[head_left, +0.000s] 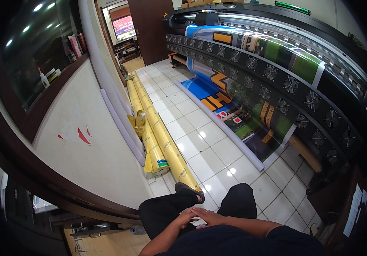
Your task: The recorder is operating a large format inkjet printer, checking the print quality and alignment of a large banner as it outputs.
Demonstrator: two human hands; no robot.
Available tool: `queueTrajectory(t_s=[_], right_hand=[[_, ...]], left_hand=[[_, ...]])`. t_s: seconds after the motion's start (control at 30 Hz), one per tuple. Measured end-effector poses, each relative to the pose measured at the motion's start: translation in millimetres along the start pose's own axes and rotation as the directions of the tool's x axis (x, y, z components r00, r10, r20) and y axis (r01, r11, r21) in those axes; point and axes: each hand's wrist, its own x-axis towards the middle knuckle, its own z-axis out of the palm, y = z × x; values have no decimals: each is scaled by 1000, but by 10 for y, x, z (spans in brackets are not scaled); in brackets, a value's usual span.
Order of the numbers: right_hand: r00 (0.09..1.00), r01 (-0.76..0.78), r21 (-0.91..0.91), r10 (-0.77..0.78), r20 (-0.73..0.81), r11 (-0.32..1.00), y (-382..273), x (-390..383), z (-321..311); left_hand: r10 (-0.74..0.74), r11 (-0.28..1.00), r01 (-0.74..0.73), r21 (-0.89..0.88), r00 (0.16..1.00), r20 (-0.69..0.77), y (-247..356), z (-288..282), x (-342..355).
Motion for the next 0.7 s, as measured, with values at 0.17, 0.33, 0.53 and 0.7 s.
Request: queueTrajectory(t_s=[0.17,0.33,0.53,0.7], right_hand=[[1000,14,7,-14,-8,1000,-19,4,-8],[1000,16,1,-16,-18,1000,-25,11,-5],[1000,16,34,-15,-24,999,-58,4,-33],[999,28,6,-28,-22,1000,-4,14,13]], left_hand=[[2,1000,-3,6,1000,21,-1,-14,-3],[12,1000,-12,-21,1000,14,-32,-33,10],[6,1000,-6,-22,1000,25,-15,-22,-10],[-4,1000,4,-16,1000,31,-35,-43,9]])
